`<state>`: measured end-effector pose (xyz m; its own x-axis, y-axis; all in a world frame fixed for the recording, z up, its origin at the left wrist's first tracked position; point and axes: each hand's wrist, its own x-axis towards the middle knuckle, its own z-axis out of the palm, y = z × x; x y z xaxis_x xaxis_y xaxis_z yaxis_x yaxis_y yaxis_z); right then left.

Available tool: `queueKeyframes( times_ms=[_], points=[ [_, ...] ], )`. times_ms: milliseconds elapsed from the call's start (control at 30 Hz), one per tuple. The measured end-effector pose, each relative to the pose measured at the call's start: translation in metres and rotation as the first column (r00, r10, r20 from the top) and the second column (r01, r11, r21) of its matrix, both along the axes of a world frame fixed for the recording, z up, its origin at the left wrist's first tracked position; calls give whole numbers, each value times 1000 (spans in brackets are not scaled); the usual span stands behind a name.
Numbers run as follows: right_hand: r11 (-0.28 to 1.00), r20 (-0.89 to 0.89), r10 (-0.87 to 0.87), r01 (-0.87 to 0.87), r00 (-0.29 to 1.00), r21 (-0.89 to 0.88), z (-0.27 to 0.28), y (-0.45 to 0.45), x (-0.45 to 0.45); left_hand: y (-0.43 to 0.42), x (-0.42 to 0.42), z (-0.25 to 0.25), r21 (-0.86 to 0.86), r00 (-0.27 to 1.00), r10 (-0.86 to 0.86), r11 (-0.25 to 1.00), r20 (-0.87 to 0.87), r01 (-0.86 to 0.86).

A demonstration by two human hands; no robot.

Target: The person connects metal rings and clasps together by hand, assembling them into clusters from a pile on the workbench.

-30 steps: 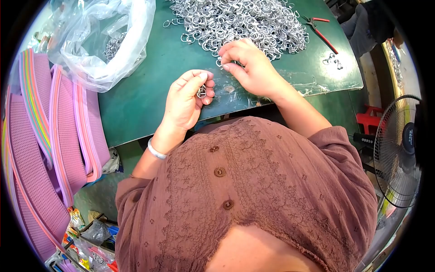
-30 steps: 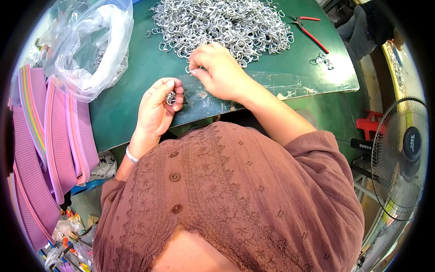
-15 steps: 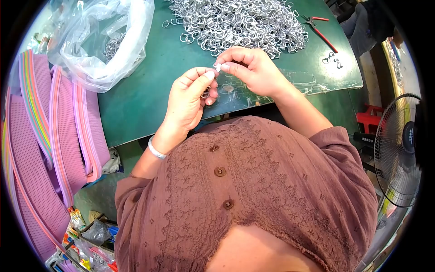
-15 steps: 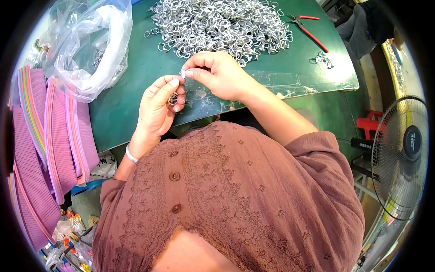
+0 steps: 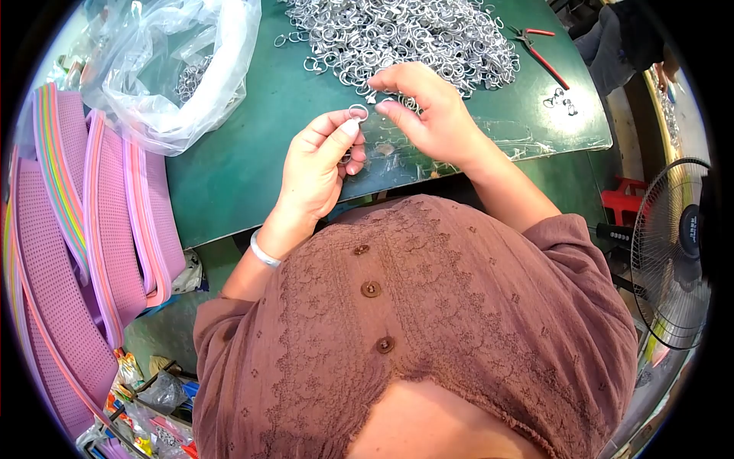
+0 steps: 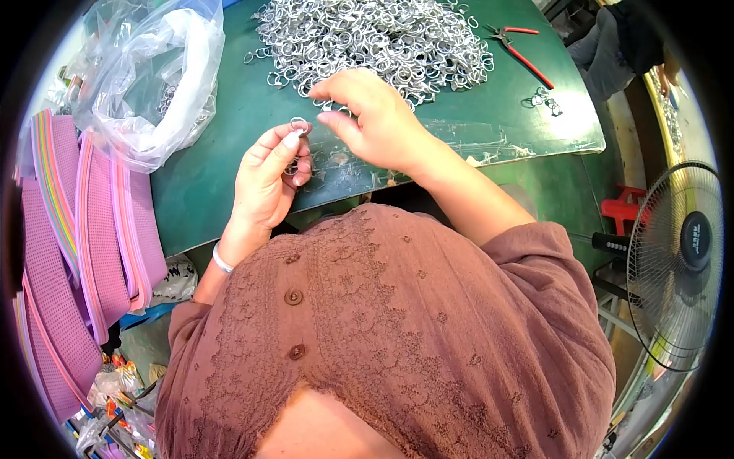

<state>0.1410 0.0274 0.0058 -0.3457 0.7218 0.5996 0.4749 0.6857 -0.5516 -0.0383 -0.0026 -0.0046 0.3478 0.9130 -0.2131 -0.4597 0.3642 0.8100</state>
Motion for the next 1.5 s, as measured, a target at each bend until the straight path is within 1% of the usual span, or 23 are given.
queueKeyframes(
  times_ms=[67, 167, 267, 367, 467, 567, 667, 767, 933, 967, 1067, 1167, 1267, 1333, 1367, 1433, 1500],
  points=[
    [997, 92, -73, 70, 993, 38, -1, 4, 3, 0, -3, -2, 37, 1000, -5, 999, -4, 5],
    [990, 204, -113, 94, 972, 101, -3, 8, 4, 0, -6, -3, 77, 1000, -25, 997, -7, 25],
    [983, 257, -136, 98, 957, 157, -10, 13, 3, 0, -7, -3, 103, 999, -30, 994, -15, 31],
    [977, 311, -166, 114, 936, 179, -13, 13, 1, 0, -8, -4, 121, 999, -37, 992, -5, 37],
    [971, 358, -196, 130, 913, 200, -13, 14, -1, 1, -10, -5, 50, 999, -13, 999, 47, 11],
    [963, 404, -218, 128, 889, 239, -14, 16, -3, 4, -14, -9, -12, 991, -1, 1000, 134, 2],
    [969, 443, -214, 131, 871, 210, -13, 17, -3, 5, -14, -3, -67, 981, 5, 998, 194, 8],
    [975, 343, -166, 102, 925, 197, -12, 17, -3, 6, -16, -6, -98, 972, -12, 995, 235, 36],
    [999, 91, 11, -6, 996, -53, -4, 9, -5, 7, -13, -8, -106, 992, 4, 994, 128, 9],
    [994, 30, 43, -40, 999, -104, -2, 6, -5, 7, -12, -8, -101, 995, 5, 995, 100, 6],
    [974, -48, 67, -76, 997, -215, -3, 1, -6, 5, -9, -5, -81, 998, 5, 997, 65, 0],
    [971, -120, 122, -144, 985, -193, -2, -1, -6, 5, -8, -4, -69, 1000, -4, 998, 26, 6],
    [923, -291, 162, -249, 943, -292, -5, -2, -5, 5, -8, -7, -55, 1000, -15, 998, -10, 15],
    [781, -559, 70, -394, 826, -484, -4, -5, -5, 4, -8, -6, -47, 1000, -13, 999, 3, 13],
    [688, -665, -8, -479, 747, -545, -3, -6, -5, 4, -7, -5, -44, 1000, -11, 999, 9, 11],
    [568, -765, -123, -587, 632, -577, -10, -5, -5, 1, -4, 1, -21, 1000, 11, 1000, 14, -10],
    [442, -810, -252, -682, 530, -583, -15, -5, -3, -1, -1, 4, 18, 1000, 2, 1000, 5, -2]
  ],
)
